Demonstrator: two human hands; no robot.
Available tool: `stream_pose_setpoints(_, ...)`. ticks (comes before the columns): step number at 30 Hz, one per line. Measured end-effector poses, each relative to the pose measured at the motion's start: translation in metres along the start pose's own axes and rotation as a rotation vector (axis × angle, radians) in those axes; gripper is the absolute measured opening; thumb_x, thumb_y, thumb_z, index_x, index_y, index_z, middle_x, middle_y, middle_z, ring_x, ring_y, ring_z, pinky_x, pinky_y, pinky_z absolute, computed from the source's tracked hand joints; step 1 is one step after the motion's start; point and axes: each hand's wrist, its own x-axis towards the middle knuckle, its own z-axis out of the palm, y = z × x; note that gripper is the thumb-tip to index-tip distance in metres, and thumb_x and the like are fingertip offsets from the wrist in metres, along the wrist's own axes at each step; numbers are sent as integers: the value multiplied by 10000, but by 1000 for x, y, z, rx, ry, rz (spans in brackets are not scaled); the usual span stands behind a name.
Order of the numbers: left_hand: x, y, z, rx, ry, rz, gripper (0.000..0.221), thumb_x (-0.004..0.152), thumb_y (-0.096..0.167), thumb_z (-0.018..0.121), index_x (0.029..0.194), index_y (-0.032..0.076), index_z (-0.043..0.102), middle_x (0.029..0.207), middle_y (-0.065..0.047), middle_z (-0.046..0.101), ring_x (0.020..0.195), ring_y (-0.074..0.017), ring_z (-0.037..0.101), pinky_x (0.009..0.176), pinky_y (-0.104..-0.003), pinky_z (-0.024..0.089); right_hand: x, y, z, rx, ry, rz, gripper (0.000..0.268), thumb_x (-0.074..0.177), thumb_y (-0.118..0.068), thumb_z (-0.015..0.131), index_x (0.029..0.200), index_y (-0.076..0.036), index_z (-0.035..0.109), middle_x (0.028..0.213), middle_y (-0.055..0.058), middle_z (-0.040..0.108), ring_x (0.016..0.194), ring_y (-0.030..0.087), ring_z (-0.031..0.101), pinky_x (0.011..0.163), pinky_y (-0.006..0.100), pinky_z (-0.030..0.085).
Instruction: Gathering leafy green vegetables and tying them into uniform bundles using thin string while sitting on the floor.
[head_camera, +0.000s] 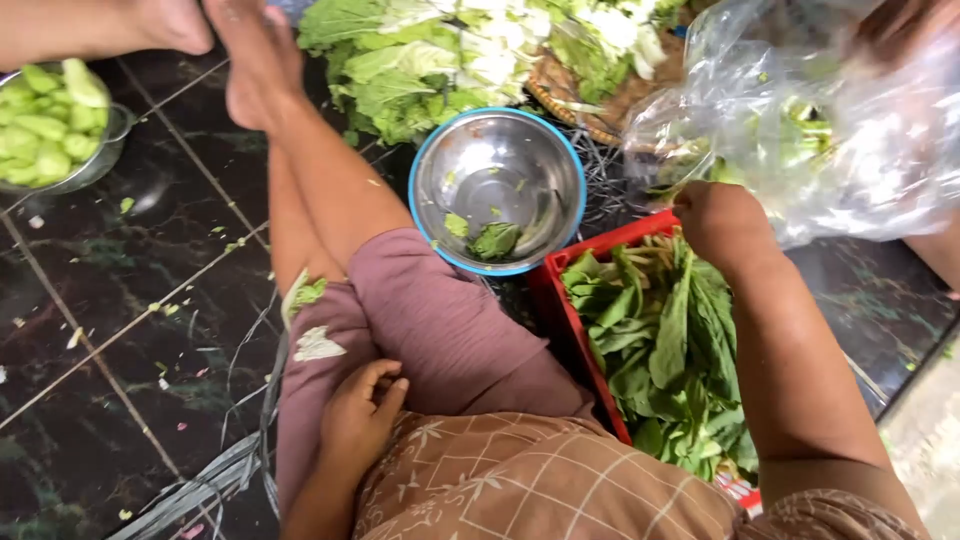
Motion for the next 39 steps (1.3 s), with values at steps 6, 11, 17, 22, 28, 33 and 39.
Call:
stream_pose_setpoints(6, 0, -12, 1, 58, 19, 20, 319, 869, 351, 678, 1151, 215, 739, 1135, 68, 785, 1027, -143, 725, 886, -306, 553, -16, 19, 30, -114, -344, 212, 543, 981, -600, 621, 915, -67, 702, 895, 140, 745, 791, 255, 713, 716, 369, 614)
stream_pose_setpoints(11, -5, -17, -4, 57, 30, -39, 318, 869, 375, 684, 1146, 231, 745, 1170, 72, 786, 1075, -149, 721, 885, -315, 558, -11, 27, 75, 24, -333, 368, 1175, 656, -867, 701, 1488, -90, 411, 1443, 181, 580, 1314, 382, 579, 1095, 561, 459)
stream_pose_setpoints(17, -4, -23, -4, 27, 45, -34, 297, 868, 359, 692, 1129, 230, 753, 1139, 63, 795, 1011, -127, 736, 742, -309, 578, -12, 15, 51, 6, -457, 335, 861, 735, -662, 792, 1379, -138, 565, 1414, 103, 640, 1303, 315, 620, 1073, 536, 475)
stream_pose_setpoints(22, -5, -24, -1, -12, 4, -39, 292, 872, 332, 693, 1141, 232, 747, 1156, 52, 789, 1070, -137, 719, 757, -316, 573, -7, 45, 65, 92, -443, 198, 577, 818, -414, 831, 1257, -88, 649, 1240, 157, 734, 1109, 327, 703, 958, 451, 576)
stream_pose_setpoints(28, -9, -15, -5, -12, -25, -102, 309, 872, 342, 686, 1159, 239, 740, 1199, 69, 772, 1087, -128, 703, 724, -327, 575, -29, 47, 57, 316, -267, 301, 1107, 707, -518, 866, 1595, -149, 318, 1616, 263, 312, 1492, 442, 323, 1207, 562, 338)
stream_pose_setpoints(33, -6, -27, 4, -15, 41, 83, 291, 884, 308, 704, 1140, 178, 749, 1162, 19, 787, 1093, -151, 720, 934, -288, 532, -43, 14, 57, -142, -198, 375, 1203, 705, -916, 638, 1542, -84, 402, 1505, 207, 528, 1346, 388, 552, 1102, 596, 452)
stream_pose_setpoints(39, -7, -23, 4, -2, 9, 48, 305, 878, 336, 704, 1150, 206, 747, 1158, 37, 796, 1114, -160, 720, 982, -304, 521, -5, 29, 98, -75, -279, 400, 996, 735, -752, 777, 1474, -130, 533, 1606, 189, 405, 1461, 428, 392, 1133, 671, 325)
